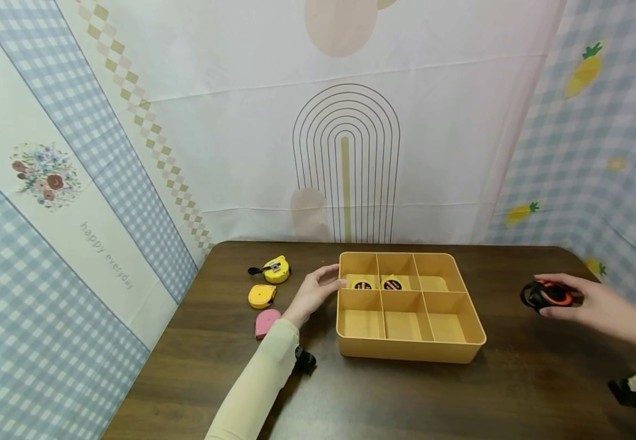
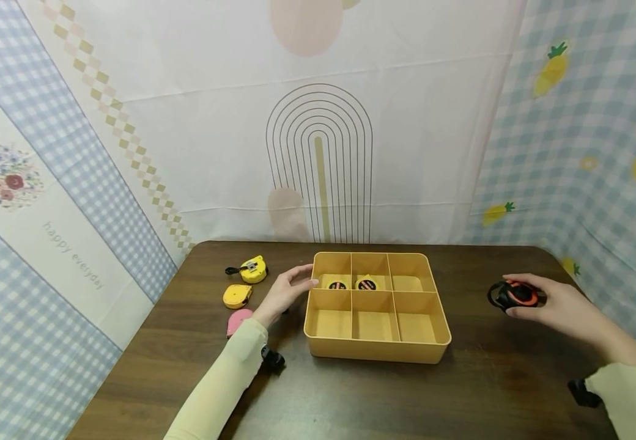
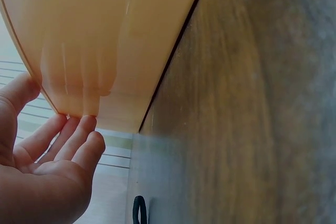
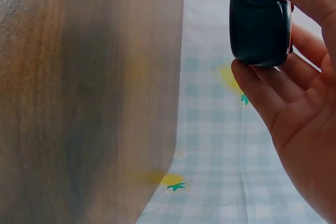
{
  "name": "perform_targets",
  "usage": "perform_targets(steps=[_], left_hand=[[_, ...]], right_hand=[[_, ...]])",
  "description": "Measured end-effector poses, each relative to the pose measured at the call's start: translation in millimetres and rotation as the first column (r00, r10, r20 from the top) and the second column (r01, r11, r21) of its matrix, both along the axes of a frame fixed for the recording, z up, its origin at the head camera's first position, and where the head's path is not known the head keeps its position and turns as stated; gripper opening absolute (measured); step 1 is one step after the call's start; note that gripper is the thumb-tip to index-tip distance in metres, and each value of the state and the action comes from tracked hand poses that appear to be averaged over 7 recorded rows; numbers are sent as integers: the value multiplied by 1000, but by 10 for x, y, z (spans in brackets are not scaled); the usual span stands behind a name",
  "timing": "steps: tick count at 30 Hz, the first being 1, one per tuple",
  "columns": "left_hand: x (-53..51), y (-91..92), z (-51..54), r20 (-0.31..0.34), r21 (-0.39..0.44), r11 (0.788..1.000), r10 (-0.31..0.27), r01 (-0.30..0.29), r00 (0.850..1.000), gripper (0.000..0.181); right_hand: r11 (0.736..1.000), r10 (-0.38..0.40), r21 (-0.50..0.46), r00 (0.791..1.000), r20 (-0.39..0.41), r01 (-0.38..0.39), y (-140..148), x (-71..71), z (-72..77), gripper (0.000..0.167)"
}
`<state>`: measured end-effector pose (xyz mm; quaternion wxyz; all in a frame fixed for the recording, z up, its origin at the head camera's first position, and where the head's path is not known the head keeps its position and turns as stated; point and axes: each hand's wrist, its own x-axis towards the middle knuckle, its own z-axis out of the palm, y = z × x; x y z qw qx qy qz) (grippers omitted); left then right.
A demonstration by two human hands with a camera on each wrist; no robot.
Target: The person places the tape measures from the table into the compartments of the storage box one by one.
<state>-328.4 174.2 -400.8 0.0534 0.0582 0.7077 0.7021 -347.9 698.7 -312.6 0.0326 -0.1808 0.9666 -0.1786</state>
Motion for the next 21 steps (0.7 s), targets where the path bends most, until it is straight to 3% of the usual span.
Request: perform_targets(steps=[3, 11, 21], left_hand=[[-31, -10, -40, 1, 0, 1000, -6, 6, 1000, 59], [-167, -21, -266, -6, 7, 1000, -3, 3, 1000, 64], [-196, 7, -322, -25, -10, 999, 30, -30, 999, 62]], right_hand=[[1000, 3, 3, 1000, 7, -3, -46, -31, 18, 82], [1000, 21, -6, 1000, 5, -21, -202, -108, 87, 82], [996, 83, -13, 996, -30, -84, -303, -269, 140, 74]])
